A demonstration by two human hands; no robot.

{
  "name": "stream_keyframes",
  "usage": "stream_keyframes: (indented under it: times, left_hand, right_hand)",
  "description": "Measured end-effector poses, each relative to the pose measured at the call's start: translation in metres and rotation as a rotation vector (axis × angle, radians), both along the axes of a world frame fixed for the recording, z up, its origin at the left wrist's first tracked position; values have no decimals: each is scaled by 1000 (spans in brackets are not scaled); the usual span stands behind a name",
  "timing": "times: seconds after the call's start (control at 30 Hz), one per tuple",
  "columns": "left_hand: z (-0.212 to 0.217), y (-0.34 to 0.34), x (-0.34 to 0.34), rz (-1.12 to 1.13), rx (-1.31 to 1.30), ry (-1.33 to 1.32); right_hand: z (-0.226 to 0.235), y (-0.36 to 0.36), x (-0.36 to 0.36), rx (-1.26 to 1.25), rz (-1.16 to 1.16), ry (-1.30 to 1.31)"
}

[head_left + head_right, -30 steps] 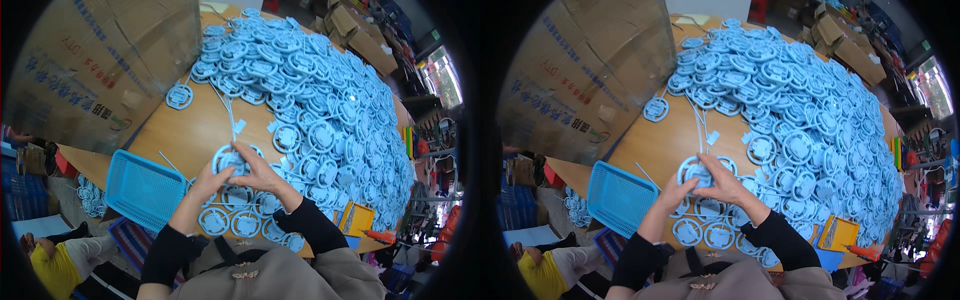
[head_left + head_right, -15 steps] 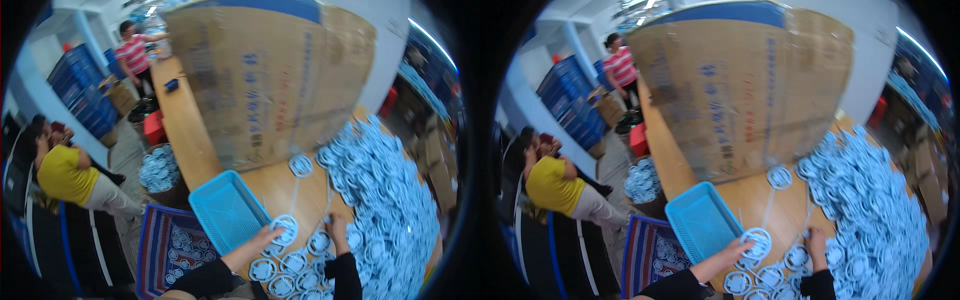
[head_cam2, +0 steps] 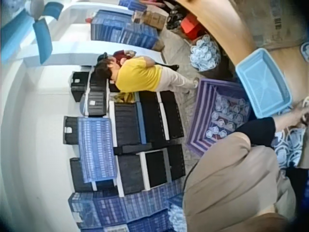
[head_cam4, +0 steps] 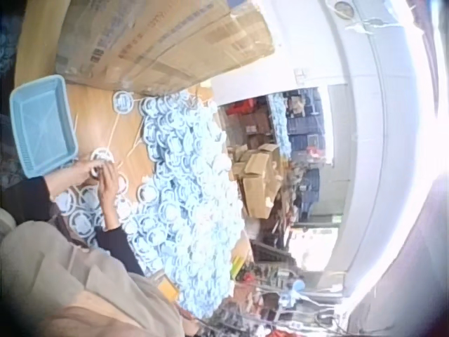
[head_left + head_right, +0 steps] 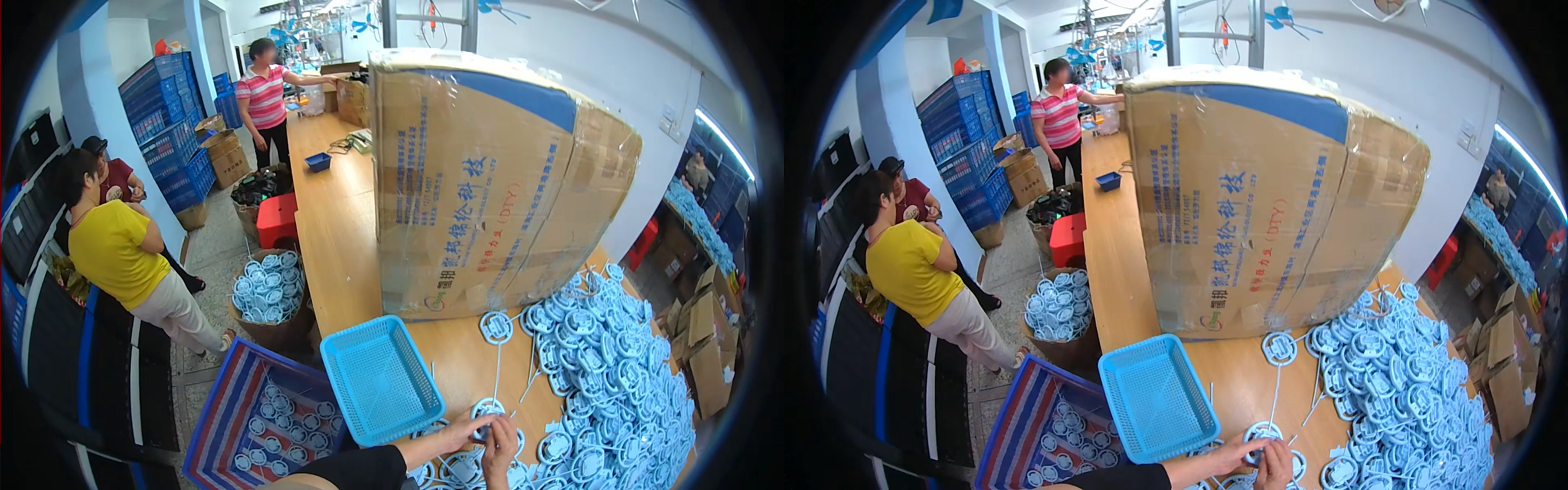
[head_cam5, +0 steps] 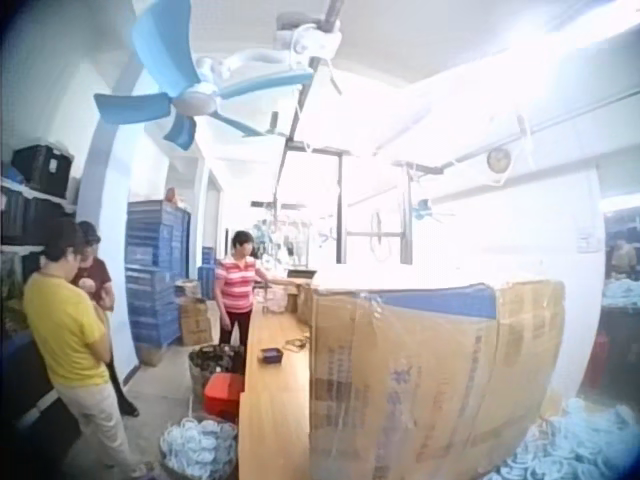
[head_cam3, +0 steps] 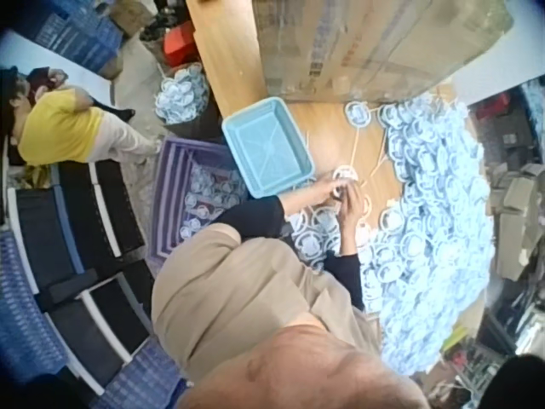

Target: Sorting and inspecting small light-blue plastic toy components from a large pile on a workbench.

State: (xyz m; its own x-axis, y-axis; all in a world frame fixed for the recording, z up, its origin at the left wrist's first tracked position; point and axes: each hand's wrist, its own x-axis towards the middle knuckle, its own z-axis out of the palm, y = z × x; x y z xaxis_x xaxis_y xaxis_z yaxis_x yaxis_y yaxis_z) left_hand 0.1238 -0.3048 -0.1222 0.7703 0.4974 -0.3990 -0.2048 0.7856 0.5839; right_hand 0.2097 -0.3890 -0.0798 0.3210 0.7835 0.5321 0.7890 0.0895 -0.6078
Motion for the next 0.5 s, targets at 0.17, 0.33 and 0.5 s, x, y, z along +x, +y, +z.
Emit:
stream_keyframes:
  times: [0.17,0.33,0.5]
  left_hand:
    - [27,1,-17,-57,-7,-70]
    - [19,-12,-28,39,64,-75]
    - [28,-25,-49,11,188,-63]
  right_hand:
    - [6,-15,-6,11,38,-79]
    - [-27,-11,-6,-43,16,439]
    - [25,-36,-30,-324,30,1360]
